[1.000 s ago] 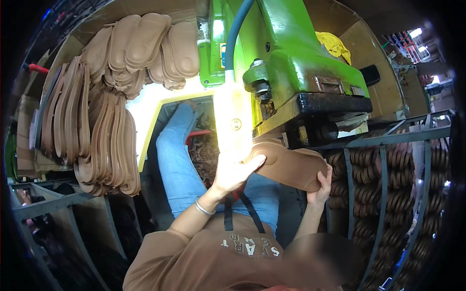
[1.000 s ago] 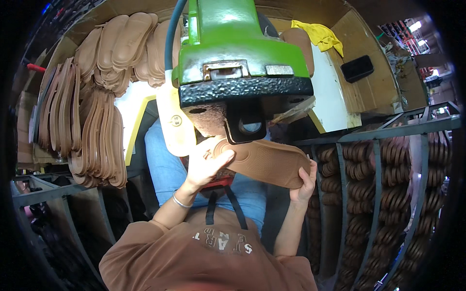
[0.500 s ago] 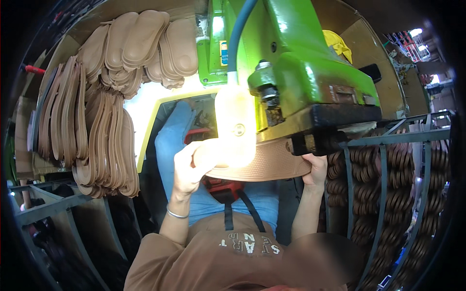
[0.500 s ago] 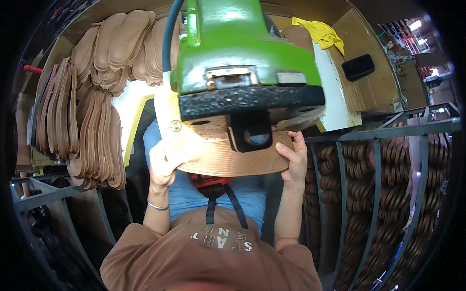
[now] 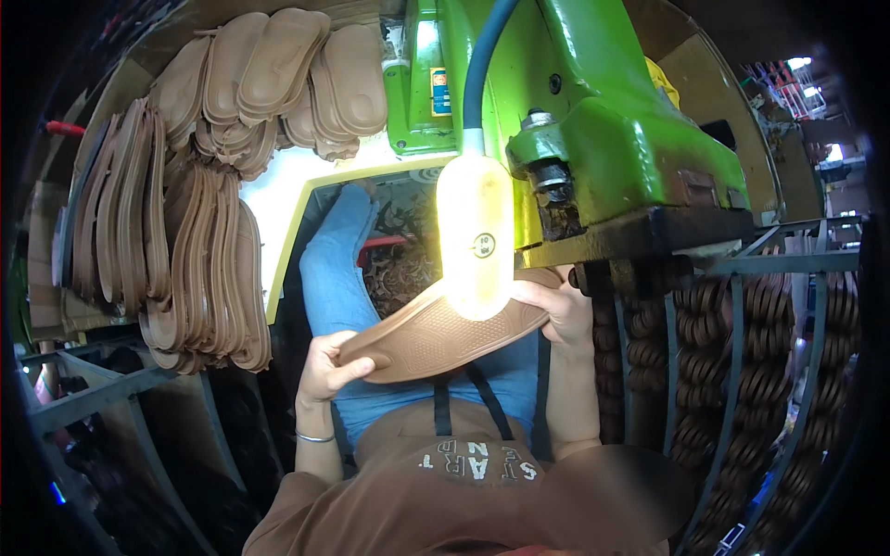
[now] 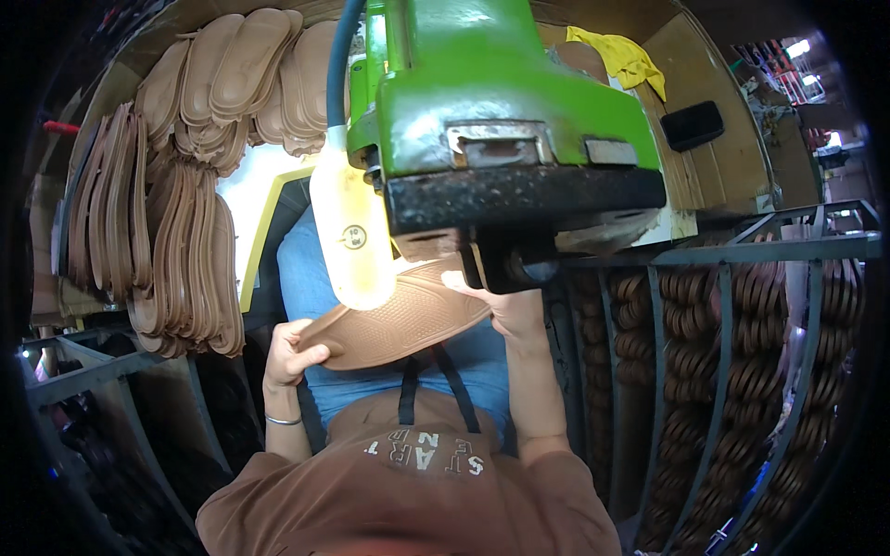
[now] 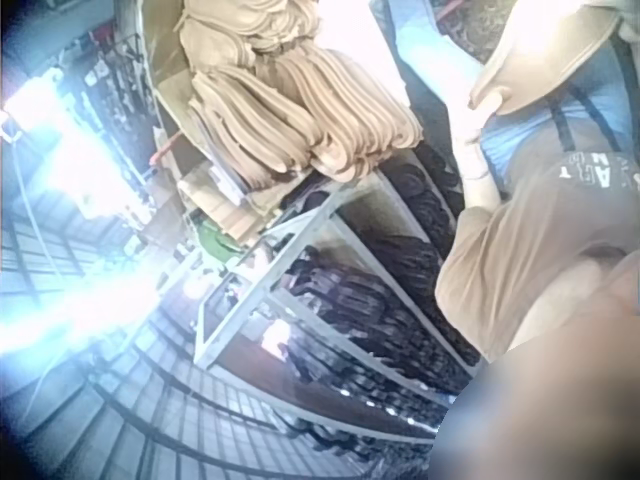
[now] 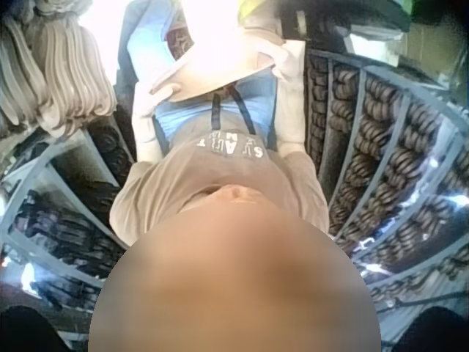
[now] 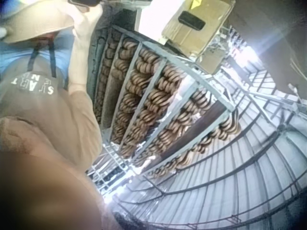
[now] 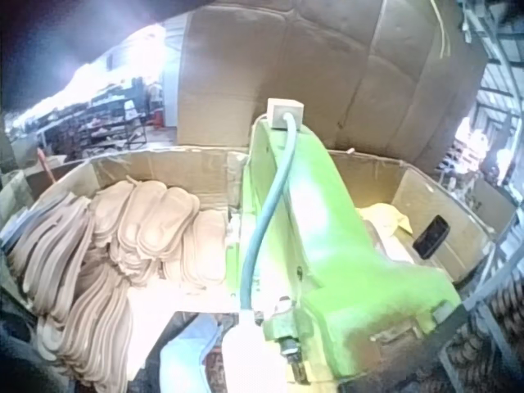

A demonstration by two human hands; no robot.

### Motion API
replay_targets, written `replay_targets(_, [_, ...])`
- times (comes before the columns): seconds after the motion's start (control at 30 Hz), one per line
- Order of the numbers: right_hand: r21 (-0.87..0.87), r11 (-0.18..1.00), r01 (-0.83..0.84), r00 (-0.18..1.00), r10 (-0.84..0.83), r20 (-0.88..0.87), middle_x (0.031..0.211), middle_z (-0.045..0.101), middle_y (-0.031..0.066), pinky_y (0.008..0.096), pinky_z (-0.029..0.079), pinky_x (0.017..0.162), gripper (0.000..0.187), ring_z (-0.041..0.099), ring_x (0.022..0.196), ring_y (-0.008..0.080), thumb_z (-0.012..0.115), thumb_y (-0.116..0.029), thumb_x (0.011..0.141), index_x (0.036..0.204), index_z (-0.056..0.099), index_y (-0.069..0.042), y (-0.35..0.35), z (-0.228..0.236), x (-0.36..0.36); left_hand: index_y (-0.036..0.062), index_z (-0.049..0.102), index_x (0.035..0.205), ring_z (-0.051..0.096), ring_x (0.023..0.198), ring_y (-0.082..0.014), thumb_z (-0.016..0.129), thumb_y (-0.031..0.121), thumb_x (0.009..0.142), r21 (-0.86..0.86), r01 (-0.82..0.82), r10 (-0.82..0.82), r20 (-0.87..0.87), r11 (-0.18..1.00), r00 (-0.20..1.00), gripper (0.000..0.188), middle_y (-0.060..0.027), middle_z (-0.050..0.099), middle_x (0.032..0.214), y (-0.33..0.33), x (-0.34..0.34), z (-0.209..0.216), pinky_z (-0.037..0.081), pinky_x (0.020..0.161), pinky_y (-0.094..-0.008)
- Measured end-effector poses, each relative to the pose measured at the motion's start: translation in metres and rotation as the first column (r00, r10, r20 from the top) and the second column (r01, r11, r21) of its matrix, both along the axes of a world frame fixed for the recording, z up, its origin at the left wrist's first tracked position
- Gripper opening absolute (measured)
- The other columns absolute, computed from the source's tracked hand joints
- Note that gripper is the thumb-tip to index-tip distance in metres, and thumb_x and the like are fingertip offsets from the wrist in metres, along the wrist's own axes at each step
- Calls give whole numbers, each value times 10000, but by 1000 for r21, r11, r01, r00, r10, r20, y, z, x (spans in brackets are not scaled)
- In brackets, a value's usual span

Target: Manually fitting, checking, or edge-smoothing pre-cut shoe soles/insoles using a specific manufacturing workbench fixture or guide.

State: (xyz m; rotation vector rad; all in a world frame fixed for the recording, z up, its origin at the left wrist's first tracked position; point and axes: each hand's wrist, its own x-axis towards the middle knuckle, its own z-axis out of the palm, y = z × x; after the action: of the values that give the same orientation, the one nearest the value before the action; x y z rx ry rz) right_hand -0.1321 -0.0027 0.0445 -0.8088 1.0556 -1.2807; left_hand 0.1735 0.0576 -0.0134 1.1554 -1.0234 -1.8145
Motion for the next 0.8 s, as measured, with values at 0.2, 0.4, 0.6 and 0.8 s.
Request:
replay_targets(0.2, [-233,972,-11,988,-24,-150,929,631,70,264,503,736,309,612,834,141,735,13,694,969,595,16,-9,9,26,-40,593,1108,564,811,-86,708,120,775,-276,176,-145,129,945,981,387,-84,661,918,-50,-84,52,478,742,-264])
replay_targets(0.4, [-120,975,188,969,-205,-140,939,618,62,242,460,769,287,581,840,106,723,-38,757,987,560,15,35,-23,7,-27,663,952,547,649,-69,693,170,804,-301,224,-130,302,927,944,248,-63,653,718,-64,-123,37,476,628,-250])
replay_targets(0.6, [-217,890,401,912,-410,4,972,589,70,258,454,806,318,560,883,122,691,-75,810,1045,489,-4,39,-24,-10,0,631,1018,587,756,-77,721,175,800,-275,241,-165,273,931,948,294,-42,664,851,-57,-126,39,483,689,-231])
replay_targets(0.8, [-203,893,402,916,-390,98,931,576,44,261,447,821,328,559,867,121,679,-24,784,1037,471,-9,21,-16,2,-2,659,796,616,582,-101,755,142,731,-819,86,288,295,568,911,185,-107,667,701,-78,-118,59,480,544,-243])
